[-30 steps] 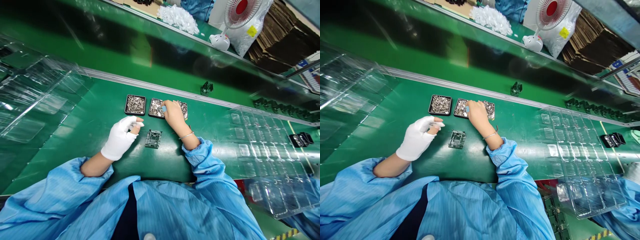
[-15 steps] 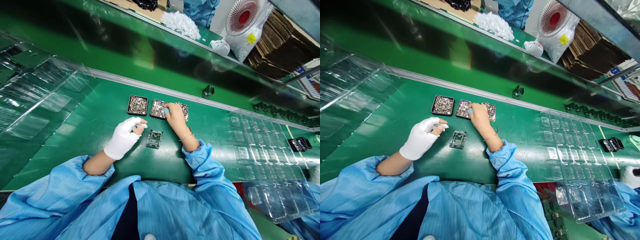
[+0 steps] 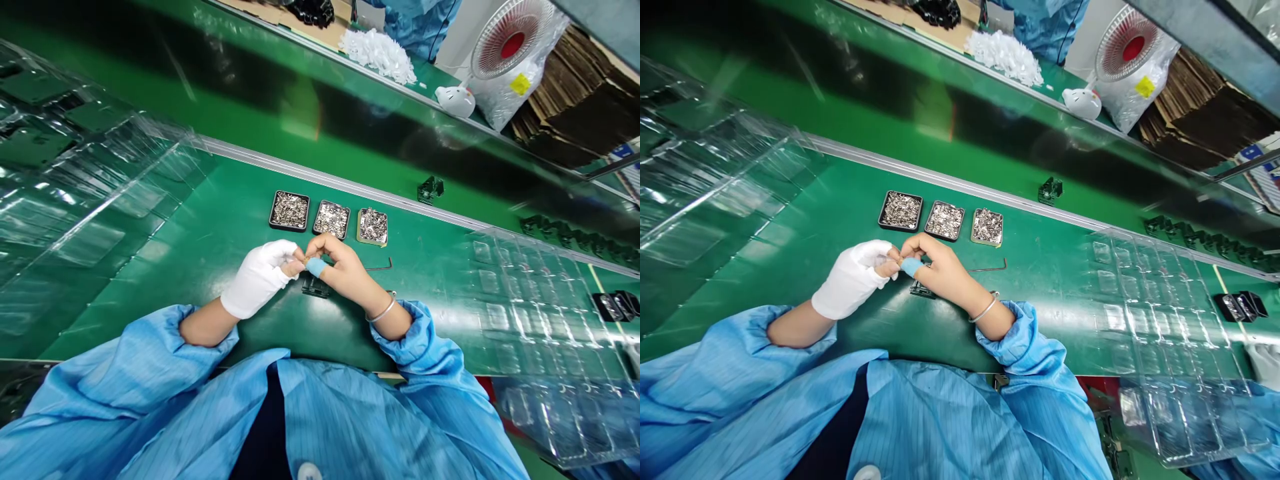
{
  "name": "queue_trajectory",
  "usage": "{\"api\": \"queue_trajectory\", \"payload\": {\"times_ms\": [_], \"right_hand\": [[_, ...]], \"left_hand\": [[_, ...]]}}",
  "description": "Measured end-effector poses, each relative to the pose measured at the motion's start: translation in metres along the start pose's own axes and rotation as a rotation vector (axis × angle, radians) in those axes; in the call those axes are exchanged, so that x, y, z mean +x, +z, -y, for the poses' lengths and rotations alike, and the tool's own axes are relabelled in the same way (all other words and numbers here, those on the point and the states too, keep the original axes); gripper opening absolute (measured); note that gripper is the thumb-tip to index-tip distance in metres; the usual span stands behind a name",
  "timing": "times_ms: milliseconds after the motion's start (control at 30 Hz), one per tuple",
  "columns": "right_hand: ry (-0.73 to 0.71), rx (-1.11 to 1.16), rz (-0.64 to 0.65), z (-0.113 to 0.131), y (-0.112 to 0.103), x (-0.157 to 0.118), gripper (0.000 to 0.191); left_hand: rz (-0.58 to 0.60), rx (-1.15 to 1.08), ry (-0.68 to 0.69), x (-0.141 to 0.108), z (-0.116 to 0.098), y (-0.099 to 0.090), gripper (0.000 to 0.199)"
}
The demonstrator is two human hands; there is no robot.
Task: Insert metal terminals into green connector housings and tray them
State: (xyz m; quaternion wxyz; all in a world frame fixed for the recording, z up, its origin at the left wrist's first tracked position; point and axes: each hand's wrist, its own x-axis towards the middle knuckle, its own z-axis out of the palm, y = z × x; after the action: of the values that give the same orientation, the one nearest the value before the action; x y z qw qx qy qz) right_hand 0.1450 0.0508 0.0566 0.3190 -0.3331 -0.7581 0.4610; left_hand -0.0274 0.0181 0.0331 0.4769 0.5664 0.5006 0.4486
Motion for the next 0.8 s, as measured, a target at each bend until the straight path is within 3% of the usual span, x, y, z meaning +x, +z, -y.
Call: {"api": "queue_trajectory", "payload": {"times_ms": [200,400,600,800], "right_hand": [[0.112,0.115,0.024,0.004,0.001,-0.015,0.009],[0.186,0.197,0.024,0.007,0.003,-0.027,0.013],[0.119,0.082,-0.003,0.017,0.003,-0.045,0.007],[0.104,0.190,0.017,0.012,0.001,-0.065,0.009]], "left_hand": [[0.071,0.155,0.174,-0.003,-0.007,-0.002,0.037],[0.160,0.213,0.206,-0.008,-0.011,0.000,0.044],[0.224,0.268,0.330,-0.012,-0.012,0.002,0.051],[0.292,0.470,0.568,-0.015,-0.012,0.008,0.054]]}}
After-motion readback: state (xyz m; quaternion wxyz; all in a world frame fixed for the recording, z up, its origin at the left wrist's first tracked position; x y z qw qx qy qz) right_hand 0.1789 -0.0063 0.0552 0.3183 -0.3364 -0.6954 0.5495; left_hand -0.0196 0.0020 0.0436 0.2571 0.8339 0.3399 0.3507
